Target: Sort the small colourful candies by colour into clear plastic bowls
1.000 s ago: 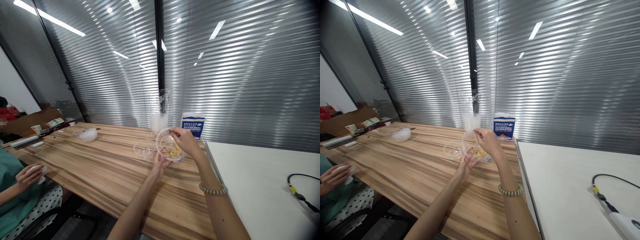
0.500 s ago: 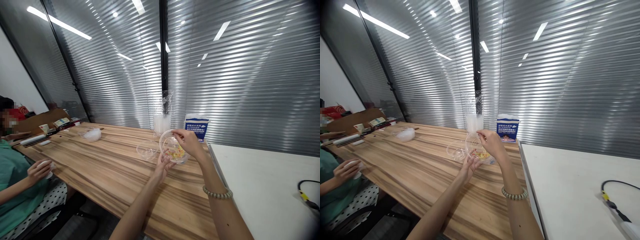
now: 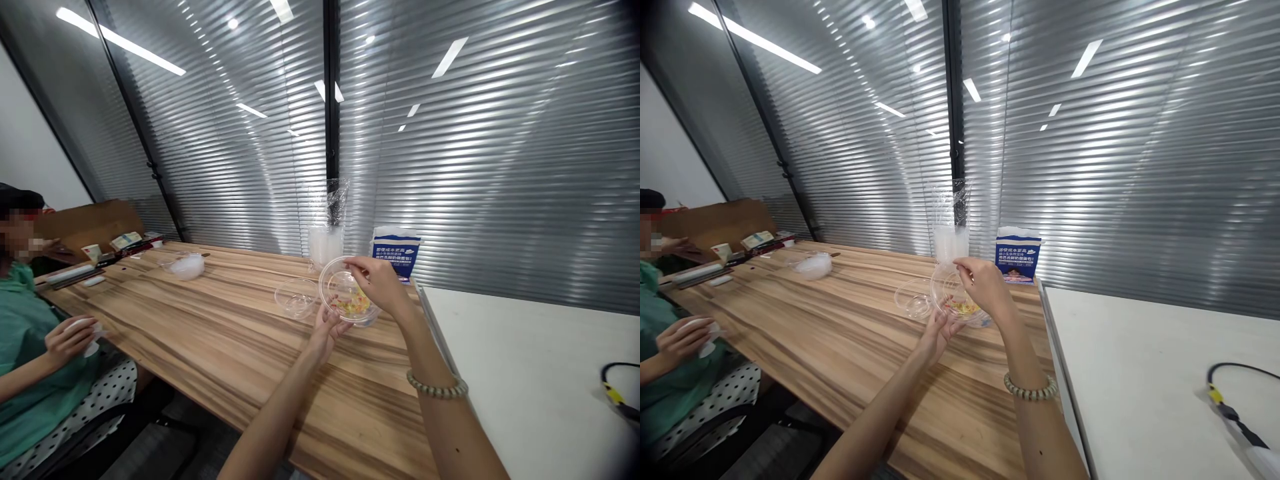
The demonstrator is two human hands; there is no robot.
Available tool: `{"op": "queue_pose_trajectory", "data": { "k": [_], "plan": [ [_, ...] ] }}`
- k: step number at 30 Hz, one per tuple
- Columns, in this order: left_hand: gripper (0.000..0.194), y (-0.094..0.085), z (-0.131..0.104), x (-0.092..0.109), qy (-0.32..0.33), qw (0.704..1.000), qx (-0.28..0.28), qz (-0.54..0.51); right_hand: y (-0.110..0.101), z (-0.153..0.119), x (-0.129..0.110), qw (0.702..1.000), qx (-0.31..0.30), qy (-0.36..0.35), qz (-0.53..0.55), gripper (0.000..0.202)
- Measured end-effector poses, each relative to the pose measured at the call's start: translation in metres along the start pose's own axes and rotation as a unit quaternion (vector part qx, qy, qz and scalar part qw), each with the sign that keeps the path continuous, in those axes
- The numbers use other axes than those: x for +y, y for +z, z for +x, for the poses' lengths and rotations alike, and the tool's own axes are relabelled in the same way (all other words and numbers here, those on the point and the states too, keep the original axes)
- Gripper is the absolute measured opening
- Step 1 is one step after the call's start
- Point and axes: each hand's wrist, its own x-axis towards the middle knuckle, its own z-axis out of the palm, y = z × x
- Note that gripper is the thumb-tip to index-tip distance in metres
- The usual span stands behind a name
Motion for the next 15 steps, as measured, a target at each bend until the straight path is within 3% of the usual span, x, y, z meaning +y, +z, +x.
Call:
{"op": "queue_pose_trajectory", "data": {
  "k": [15],
  "plan": [
    [0.065,0.0009,0.0000,0.0023,0.002,1.000,0.001,-0.005,0.0029,0.0011,-0.0001,1.000,-0.009,-0.002,-0.007,0.029]
  ]
}}
